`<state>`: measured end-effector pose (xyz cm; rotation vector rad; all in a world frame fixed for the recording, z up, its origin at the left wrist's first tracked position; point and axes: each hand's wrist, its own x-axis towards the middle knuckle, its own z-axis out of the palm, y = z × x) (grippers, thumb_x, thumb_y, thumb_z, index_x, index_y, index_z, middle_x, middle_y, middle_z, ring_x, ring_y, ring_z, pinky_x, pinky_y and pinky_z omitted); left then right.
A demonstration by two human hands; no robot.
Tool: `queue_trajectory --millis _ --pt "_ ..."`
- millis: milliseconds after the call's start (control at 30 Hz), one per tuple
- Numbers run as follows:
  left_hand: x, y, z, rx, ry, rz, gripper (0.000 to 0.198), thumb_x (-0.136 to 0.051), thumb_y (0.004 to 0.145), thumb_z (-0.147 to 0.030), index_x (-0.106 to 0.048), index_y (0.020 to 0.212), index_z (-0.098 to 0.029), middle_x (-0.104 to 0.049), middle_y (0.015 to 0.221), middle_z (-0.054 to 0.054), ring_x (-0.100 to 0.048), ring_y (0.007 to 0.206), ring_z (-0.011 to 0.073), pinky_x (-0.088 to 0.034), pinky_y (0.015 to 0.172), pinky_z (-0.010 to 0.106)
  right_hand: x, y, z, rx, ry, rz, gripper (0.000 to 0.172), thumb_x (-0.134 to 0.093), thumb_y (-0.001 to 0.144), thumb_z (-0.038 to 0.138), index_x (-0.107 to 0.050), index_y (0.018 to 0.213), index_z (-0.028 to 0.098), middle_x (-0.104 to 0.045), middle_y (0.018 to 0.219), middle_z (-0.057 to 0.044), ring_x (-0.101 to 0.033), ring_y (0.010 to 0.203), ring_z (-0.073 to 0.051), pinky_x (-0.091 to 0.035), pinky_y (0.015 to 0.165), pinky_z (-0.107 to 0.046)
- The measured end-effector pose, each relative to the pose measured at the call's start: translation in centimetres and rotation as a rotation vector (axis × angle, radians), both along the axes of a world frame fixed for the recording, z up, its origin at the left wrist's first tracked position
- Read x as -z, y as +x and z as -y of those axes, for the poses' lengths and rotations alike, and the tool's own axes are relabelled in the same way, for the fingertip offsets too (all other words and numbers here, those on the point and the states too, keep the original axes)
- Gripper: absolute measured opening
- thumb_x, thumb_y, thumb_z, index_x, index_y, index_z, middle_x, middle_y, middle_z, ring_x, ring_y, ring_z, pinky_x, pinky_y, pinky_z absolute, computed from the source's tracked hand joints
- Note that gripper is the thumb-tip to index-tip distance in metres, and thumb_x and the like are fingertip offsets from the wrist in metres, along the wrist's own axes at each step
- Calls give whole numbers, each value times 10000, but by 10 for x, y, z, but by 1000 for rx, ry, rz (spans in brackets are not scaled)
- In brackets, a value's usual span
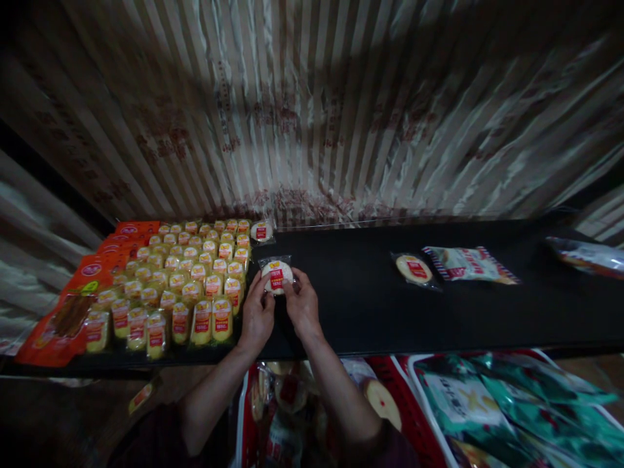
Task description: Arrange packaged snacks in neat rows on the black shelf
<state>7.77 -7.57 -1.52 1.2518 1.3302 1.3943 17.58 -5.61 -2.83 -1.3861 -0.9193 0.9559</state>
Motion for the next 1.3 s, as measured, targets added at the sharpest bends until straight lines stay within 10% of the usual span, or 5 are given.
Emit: queue_trajectory --millis 1300 --pt "1 8 -49 -9 31 -198 638 -502 672 -50 -519 1303 -141 -299 1515 116 -178 1432 264 -131 1182 424 11 -4 -91 62 9 228 331 -563 727 318 -639 1021 187 -710 724 -30 -661 596 -187 -547 592 -328"
